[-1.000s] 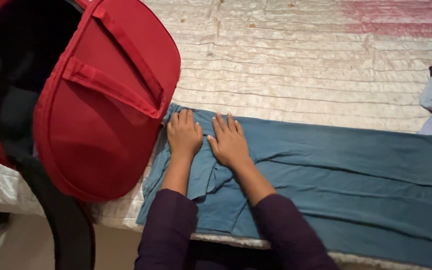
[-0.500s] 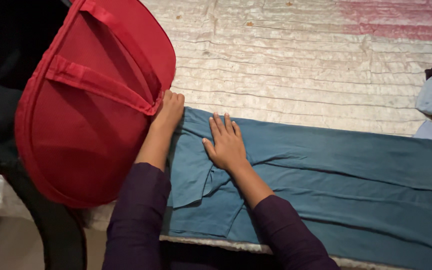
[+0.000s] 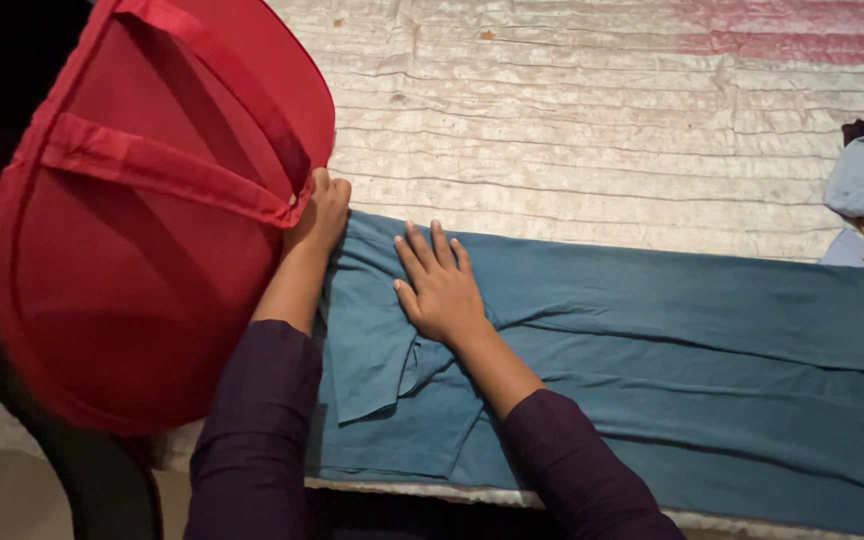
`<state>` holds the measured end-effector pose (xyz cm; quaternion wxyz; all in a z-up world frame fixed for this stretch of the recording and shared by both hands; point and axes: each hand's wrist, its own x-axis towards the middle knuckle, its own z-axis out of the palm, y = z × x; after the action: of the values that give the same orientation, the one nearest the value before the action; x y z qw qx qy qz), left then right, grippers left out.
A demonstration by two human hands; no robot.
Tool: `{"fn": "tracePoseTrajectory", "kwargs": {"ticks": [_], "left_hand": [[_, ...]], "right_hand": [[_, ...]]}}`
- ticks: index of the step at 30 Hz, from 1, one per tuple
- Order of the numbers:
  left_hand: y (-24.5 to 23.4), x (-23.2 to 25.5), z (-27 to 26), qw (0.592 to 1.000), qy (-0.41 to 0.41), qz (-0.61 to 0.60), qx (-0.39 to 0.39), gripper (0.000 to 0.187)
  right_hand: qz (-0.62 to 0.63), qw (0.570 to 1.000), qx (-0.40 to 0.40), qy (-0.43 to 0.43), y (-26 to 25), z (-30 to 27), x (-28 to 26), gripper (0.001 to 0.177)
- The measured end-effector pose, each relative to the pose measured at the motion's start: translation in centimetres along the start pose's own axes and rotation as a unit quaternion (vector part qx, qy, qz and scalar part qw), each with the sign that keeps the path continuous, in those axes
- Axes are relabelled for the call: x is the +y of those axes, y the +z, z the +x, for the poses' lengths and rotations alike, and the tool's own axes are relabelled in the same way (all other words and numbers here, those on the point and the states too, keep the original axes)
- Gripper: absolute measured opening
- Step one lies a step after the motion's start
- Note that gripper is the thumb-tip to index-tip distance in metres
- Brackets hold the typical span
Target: The person folds a teal t-shirt by hand on a bed and then places it into a red laundry basket.
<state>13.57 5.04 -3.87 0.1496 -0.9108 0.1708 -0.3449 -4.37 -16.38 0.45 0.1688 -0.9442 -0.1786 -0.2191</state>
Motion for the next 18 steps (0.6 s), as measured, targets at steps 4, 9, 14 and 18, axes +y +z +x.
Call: {"fn": "tracePoseTrajectory", "kwargs": {"ticks": [4, 9, 14, 18], "left_hand": [[-0.2, 0.6, -0.6, 1.000, -0.021, -0.018, -0.015, 0.013], [-4.4, 1.9, 0.6, 0.959, 0.099, 0.242, -0.112, 0.028], [-9.1, 6.0, -0.8, 0.990, -0.011, -0.128, -0.050, 0.029], [-11.3, 9.3, -3.0, 0.945, -0.087, -0.300, -0.102, 0.036]], "right_hand": [[0.016, 1.000, -0.024, -0.002, 0.2, -0.1, 0.1, 0.058], [0.018, 0.999, -0.034, 0.000, 0.3, 0.0, 0.2, 0.059], [0.013, 0.998, -0.054, 0.007, 1.3, -0.2, 0.8, 0.064], [-0.042, 0.998, -0.052, 0.003, 2.9, -0.5, 1.6, 0.073]]}}
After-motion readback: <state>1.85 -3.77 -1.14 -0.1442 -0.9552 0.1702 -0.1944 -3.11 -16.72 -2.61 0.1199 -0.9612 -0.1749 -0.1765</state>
